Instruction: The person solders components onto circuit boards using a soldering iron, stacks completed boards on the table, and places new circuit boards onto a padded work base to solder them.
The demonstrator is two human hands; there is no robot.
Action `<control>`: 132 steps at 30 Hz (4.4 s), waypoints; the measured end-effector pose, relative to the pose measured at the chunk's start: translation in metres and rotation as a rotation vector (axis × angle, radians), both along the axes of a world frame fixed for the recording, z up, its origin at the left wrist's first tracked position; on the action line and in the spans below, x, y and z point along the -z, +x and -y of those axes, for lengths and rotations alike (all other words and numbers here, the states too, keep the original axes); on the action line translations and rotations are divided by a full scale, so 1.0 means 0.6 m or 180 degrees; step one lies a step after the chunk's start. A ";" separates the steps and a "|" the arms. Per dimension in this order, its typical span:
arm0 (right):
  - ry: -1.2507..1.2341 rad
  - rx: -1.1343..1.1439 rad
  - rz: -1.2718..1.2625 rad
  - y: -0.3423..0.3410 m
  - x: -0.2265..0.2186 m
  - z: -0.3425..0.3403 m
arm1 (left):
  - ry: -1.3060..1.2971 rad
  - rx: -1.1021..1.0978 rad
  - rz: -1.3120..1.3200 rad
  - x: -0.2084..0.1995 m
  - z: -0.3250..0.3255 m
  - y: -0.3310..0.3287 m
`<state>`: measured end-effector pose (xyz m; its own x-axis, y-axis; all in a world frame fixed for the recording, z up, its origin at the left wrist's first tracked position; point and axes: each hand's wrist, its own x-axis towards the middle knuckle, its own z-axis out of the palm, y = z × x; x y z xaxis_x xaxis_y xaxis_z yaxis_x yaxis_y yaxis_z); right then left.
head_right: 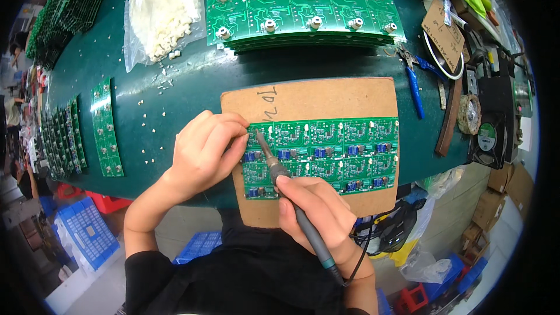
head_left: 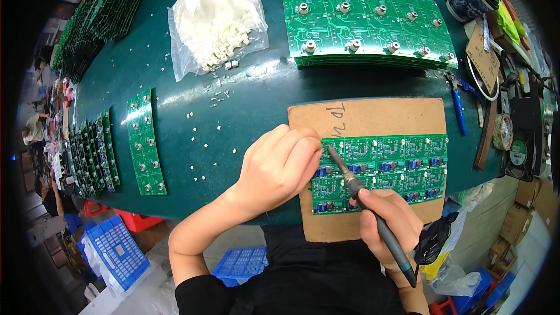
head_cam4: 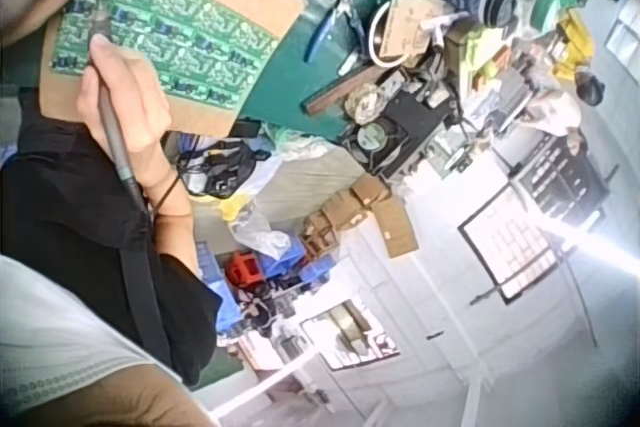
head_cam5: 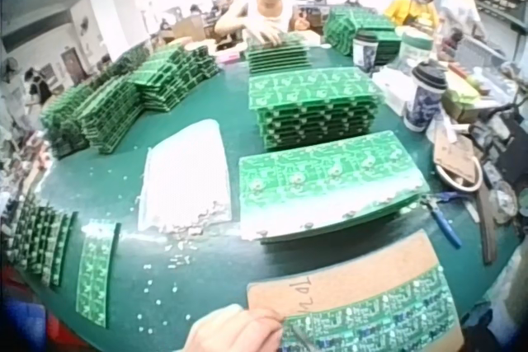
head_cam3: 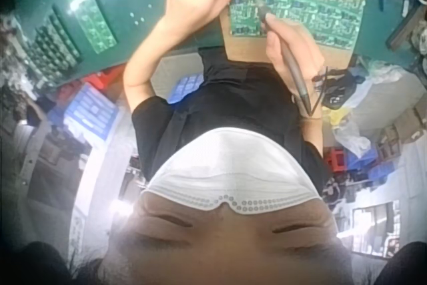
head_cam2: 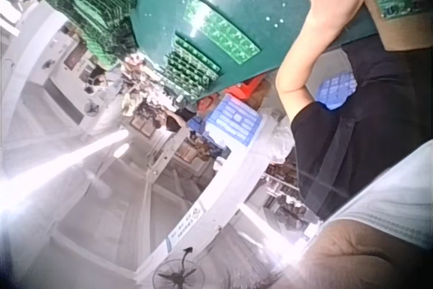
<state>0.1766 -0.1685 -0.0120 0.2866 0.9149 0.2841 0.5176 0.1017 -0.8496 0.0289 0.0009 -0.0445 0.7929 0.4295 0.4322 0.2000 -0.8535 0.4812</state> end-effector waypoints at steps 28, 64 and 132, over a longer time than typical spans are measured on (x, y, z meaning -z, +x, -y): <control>0.0099 0.0159 0.0225 0.043 0.004 0.027 | 0.0108 0.0117 -0.0057 0.005 0.026 0.070; 0.0155 0.0518 -0.0026 0.095 0.007 0.052 | -0.0195 0.0266 -0.0235 0.000 0.052 0.137; 0.0301 0.1302 -0.0417 0.193 0.011 0.132 | -0.1179 0.0426 -0.0924 -0.077 0.073 0.219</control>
